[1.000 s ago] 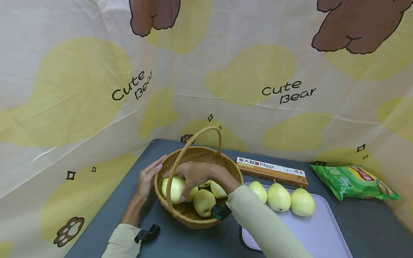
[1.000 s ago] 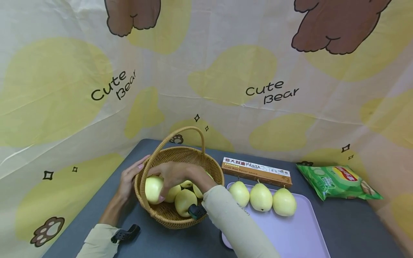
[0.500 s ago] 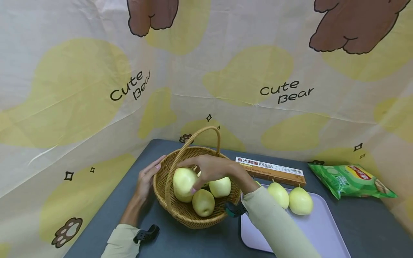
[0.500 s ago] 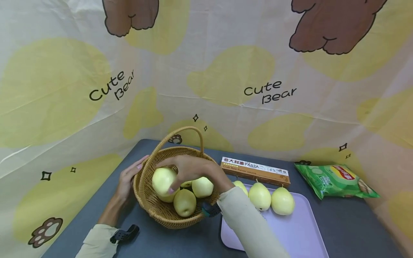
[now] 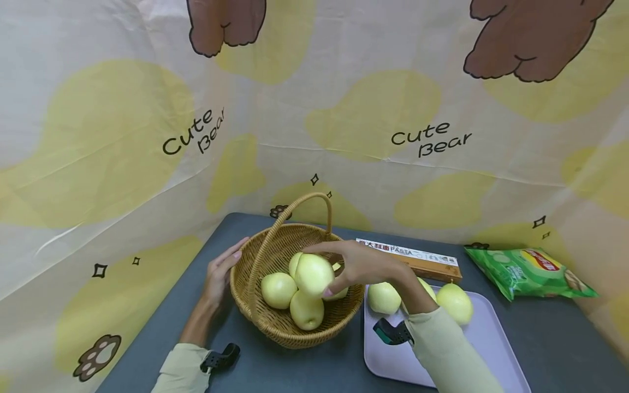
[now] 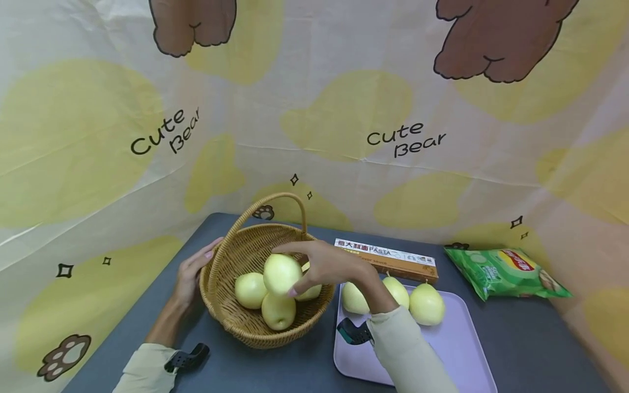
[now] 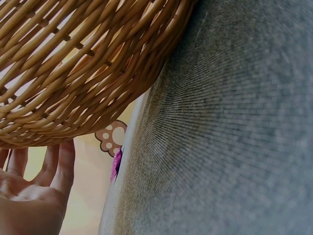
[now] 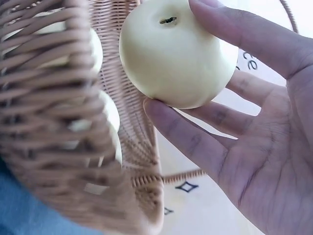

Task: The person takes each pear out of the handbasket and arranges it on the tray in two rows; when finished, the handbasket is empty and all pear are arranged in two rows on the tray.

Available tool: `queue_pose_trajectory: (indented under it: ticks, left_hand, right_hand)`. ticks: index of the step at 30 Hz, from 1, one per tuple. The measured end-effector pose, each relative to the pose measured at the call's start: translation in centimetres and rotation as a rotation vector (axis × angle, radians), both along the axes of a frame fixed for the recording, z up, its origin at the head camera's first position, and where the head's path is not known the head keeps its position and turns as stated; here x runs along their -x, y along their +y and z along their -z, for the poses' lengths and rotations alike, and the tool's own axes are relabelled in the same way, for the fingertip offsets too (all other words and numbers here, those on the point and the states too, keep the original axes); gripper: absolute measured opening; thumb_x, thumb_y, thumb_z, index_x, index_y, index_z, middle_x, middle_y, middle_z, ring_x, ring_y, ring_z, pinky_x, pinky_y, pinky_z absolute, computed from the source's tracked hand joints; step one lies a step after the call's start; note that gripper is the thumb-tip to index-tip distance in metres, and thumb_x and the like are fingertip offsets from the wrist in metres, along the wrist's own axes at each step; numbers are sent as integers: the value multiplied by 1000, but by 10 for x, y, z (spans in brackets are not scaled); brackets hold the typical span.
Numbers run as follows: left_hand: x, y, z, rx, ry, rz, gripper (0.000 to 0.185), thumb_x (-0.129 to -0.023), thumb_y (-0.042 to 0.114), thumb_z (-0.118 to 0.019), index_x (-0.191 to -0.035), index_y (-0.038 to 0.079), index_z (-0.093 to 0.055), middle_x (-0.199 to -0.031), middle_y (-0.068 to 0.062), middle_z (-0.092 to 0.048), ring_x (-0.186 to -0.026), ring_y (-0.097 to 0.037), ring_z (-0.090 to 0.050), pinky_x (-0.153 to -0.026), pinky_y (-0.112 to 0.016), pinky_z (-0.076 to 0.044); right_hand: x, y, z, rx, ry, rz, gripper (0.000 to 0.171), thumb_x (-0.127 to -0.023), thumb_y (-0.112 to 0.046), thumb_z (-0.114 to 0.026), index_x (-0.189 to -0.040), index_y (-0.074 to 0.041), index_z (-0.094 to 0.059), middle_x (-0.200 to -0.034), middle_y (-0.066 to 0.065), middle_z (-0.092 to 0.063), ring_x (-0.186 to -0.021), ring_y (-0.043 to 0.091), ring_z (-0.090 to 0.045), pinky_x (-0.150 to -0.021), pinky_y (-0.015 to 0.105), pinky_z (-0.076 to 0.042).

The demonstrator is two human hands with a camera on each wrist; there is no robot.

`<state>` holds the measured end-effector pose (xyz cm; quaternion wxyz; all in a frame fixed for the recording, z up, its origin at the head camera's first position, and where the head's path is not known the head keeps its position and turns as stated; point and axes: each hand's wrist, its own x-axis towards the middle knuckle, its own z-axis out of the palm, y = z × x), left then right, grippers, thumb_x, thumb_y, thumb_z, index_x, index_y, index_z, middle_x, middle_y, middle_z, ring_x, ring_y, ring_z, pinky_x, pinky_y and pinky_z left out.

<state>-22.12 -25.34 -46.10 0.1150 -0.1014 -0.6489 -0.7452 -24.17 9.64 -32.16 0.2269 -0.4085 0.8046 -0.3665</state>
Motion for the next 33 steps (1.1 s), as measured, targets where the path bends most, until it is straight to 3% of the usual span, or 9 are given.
queue_pose_trajectory:
  ticks: [5,10,19,28,33]
  left_hand:
    - [-1,0,0,8,-7,-5,49,-113,22,-50,-155,-4,-50,-146,-2,-66,-121,-9,-70,-97,-24,-59]
    - [-1,1,0,12,-16,-6,49,-113,23,-50,-155,-3,-51,-149,-7,-65,-122,-11,-70,-98,-26,-59]
    - [0,3,-2,16,-28,-15,49,-113,24,-51,-155,-2,-51,-150,-8,-64,-122,-8,-69,-98,-24,-58]
    - [0,0,-1,9,-22,-23,49,-113,23,-51,-154,-4,-51,-147,-1,-66,-128,-13,-67,-99,-22,-57]
    - [0,1,-1,8,-18,-15,49,-113,22,-51,-154,-4,-51,-146,0,-67,-127,-14,-68,-98,-23,-58]
  right_hand:
    - [-7,23,4,84,-39,53,87,-83,-26,-91,-160,-26,-49,-155,-2,-54,-125,20,-63,-102,44,-58]
    - [-14,50,7,160,-78,132,88,-82,-19,-92,-159,-23,-51,-146,6,-59,-117,27,-68,-96,42,-62]
    - [-28,98,17,217,45,222,85,-84,-19,-92,-159,-21,-51,-145,6,-61,-122,29,-65,-99,36,-60]
    - [-41,137,28,228,47,318,83,-86,-14,-88,-159,-19,-49,-148,8,-56,-125,30,-63,-96,35,-61]
    - [-47,155,36,200,92,370,80,-86,-17,-89,-157,-25,-53,-153,5,-56,-130,35,-60,-96,33,-59]
